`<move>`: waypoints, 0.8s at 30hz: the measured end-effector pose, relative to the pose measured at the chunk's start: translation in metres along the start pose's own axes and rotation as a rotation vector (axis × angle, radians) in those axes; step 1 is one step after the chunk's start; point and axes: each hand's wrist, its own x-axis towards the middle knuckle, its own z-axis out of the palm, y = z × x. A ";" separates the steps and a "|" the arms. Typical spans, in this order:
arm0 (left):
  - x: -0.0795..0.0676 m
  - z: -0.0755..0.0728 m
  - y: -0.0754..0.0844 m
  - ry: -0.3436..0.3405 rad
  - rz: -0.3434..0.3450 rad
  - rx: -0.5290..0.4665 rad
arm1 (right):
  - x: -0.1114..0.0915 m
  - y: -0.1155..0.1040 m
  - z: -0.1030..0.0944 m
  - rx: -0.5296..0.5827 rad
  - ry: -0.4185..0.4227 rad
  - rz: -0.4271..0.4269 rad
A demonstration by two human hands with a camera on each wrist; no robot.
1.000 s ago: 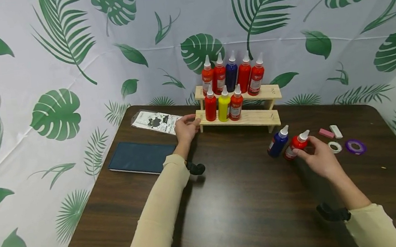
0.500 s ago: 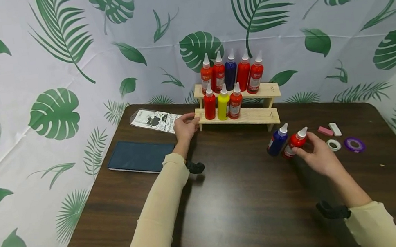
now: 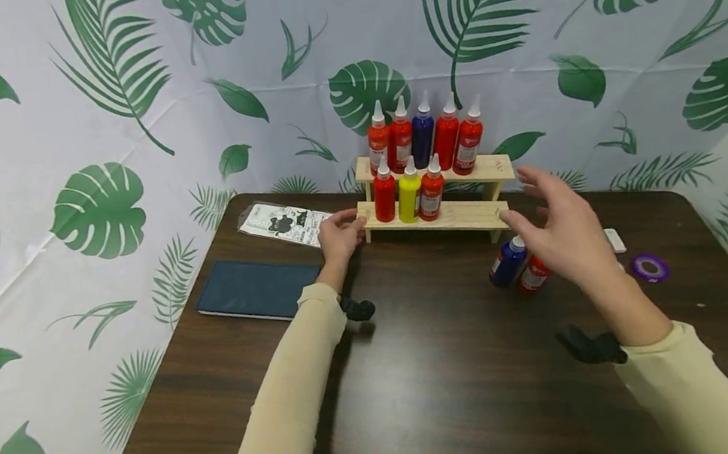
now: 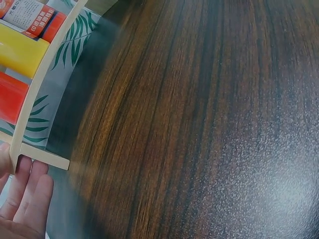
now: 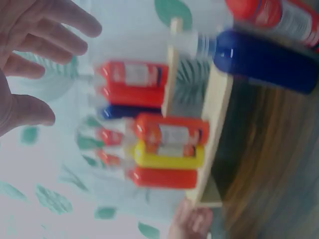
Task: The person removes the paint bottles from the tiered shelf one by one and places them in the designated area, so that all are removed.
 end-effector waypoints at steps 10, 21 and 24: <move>0.000 -0.001 0.003 -0.002 0.011 -0.009 | 0.080 0.000 0.070 0.050 -0.178 0.066; 0.000 0.002 0.002 0.010 -0.005 0.009 | 0.107 0.012 0.109 0.107 -0.210 0.166; 0.000 0.002 -0.001 0.009 0.008 0.022 | 0.106 0.011 0.116 0.102 -0.183 0.162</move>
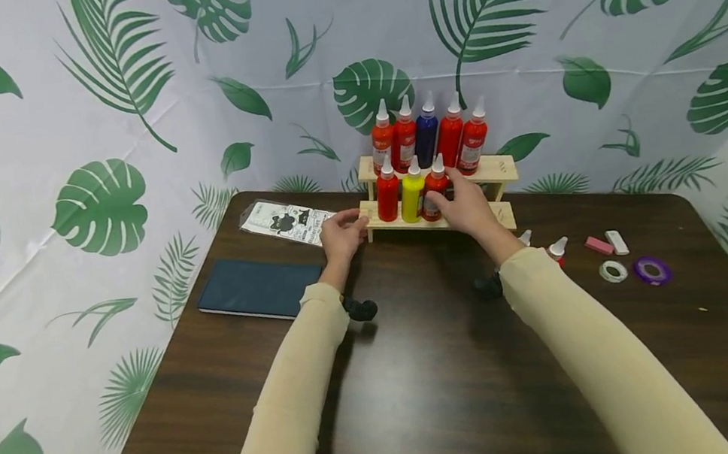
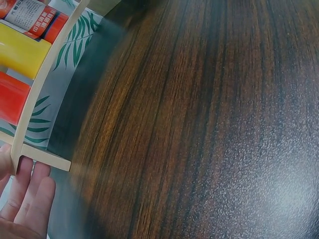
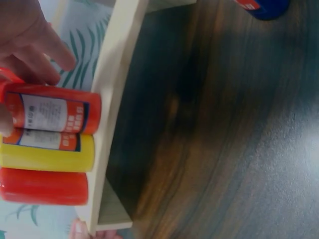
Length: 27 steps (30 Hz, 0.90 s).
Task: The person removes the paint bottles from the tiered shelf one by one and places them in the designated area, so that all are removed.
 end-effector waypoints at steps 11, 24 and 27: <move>0.001 0.001 0.001 0.001 -0.019 0.021 | -0.007 -0.007 0.002 0.028 0.088 0.041; -0.001 0.000 0.001 0.000 -0.010 -0.008 | -0.076 -0.012 -0.033 0.053 -0.002 0.021; -0.002 0.000 0.003 -0.003 -0.007 -0.010 | -0.089 -0.001 -0.029 0.017 -0.022 0.020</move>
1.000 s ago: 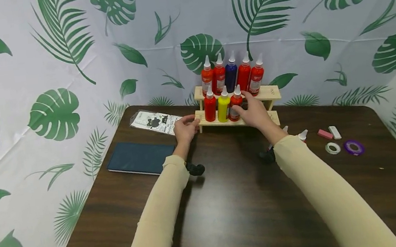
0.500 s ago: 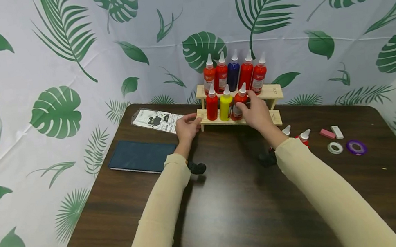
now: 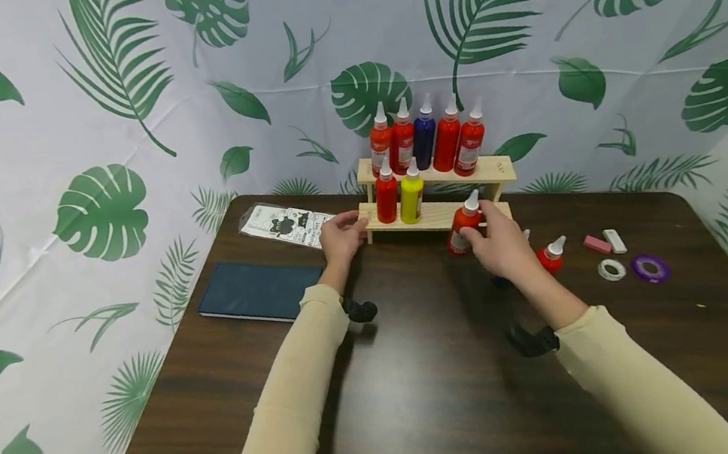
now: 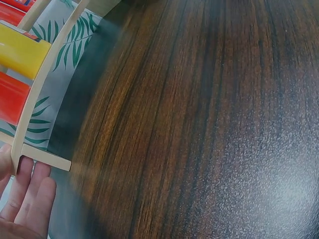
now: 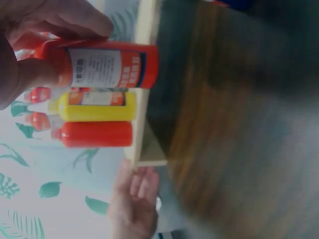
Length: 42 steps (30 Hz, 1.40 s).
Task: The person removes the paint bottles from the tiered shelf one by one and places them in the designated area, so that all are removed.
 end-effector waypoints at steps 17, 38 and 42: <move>-0.003 0.000 0.002 -0.003 0.015 -0.001 | -0.016 0.038 0.030 -0.098 -0.005 0.016; -0.001 -0.001 0.001 0.006 -0.004 0.006 | -0.012 0.026 0.017 -0.048 -0.041 0.037; -0.001 -0.001 0.002 0.004 -0.014 0.006 | -0.012 0.008 0.000 -0.072 0.014 -0.014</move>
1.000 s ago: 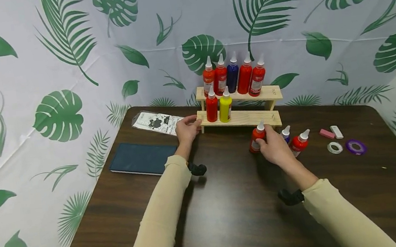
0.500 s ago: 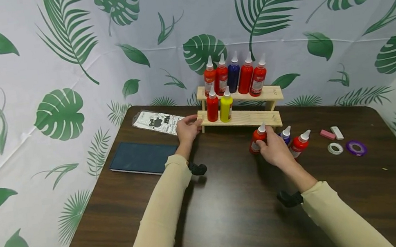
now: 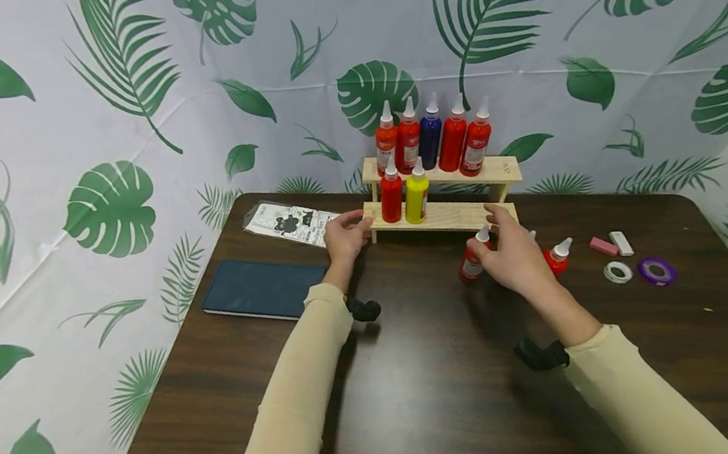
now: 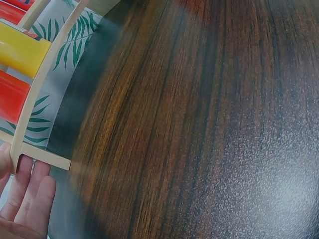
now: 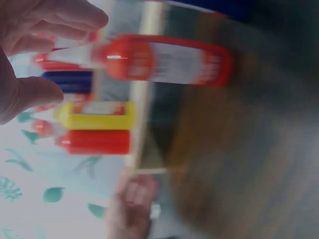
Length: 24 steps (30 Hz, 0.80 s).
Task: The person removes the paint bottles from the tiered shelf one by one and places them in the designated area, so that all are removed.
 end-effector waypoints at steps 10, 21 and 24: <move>-0.001 -0.002 -0.001 -0.001 -0.012 0.016 | 0.043 -0.047 -0.013 -0.075 0.022 -0.069; 0.001 0.001 -0.001 0.005 -0.003 0.011 | 0.098 -0.057 0.017 0.016 -0.118 0.004; 0.001 0.001 -0.001 0.007 -0.008 0.011 | 0.101 -0.056 0.024 0.062 -0.120 0.013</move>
